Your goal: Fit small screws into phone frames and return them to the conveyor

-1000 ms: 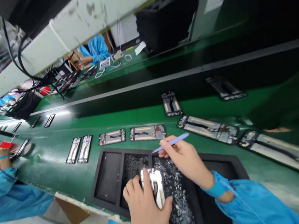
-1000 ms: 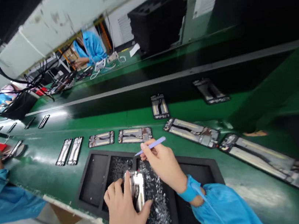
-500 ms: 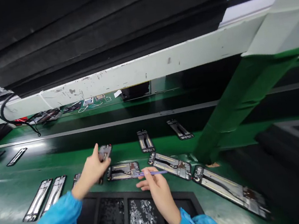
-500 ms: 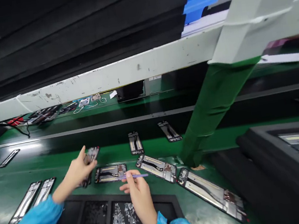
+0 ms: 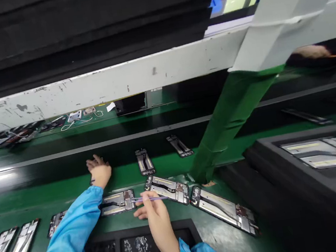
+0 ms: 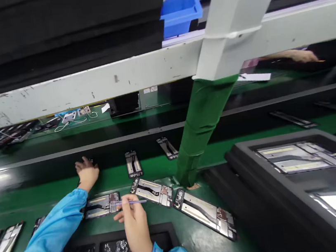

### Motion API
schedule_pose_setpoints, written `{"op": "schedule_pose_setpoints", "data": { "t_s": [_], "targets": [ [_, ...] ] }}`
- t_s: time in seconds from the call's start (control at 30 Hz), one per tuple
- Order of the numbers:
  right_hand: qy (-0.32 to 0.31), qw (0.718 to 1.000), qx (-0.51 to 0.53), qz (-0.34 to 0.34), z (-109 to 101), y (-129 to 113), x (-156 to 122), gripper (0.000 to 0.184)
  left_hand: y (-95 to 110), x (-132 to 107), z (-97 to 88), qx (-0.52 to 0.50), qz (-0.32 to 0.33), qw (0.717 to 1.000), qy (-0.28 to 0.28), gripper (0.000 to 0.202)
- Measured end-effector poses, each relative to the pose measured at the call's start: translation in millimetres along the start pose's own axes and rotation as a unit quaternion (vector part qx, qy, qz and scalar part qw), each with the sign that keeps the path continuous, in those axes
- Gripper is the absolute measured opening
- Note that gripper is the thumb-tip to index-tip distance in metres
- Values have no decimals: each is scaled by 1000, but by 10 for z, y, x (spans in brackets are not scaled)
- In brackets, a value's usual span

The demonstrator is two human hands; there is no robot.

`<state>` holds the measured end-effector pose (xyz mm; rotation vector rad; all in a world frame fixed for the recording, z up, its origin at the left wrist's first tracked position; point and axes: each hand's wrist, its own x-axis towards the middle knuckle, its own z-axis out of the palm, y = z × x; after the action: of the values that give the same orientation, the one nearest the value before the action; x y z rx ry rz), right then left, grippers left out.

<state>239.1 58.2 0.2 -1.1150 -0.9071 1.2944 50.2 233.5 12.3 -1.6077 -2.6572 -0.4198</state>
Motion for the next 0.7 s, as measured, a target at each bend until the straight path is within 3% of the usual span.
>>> {"op": "schedule_pose_setpoints", "data": {
  "t_s": [0.1,0.23,0.33,0.4,0.47,0.57,0.63,0.7],
  "targets": [
    [73,995,-7,-70,-60,-55,-85,43,549,-262,177,-19,39,999,-25,47],
    [149,974,-29,-168,-112,-76,-161,37,1326,-597,415,-35,37,997,-57,47],
    [161,964,-40,-207,-107,-67,-148,40,1630,-646,378,-51,33,996,-69,45],
    [153,964,-43,-212,-105,-80,-125,46,1652,-585,223,-64,23,995,-78,45],
    [140,969,-43,-198,-111,-110,-103,50,1493,-524,-5,-74,15,994,-84,47],
    [131,977,-40,-164,-117,-157,-73,55,857,-685,-416,-86,30,992,-90,84],
    [130,979,-38,-151,-108,-166,-55,59,238,-1083,-678,-91,55,990,-96,117],
    [111,983,-44,-138,-93,-154,-57,63,-396,-1688,-862,-94,86,985,-114,127]
  ]
}}
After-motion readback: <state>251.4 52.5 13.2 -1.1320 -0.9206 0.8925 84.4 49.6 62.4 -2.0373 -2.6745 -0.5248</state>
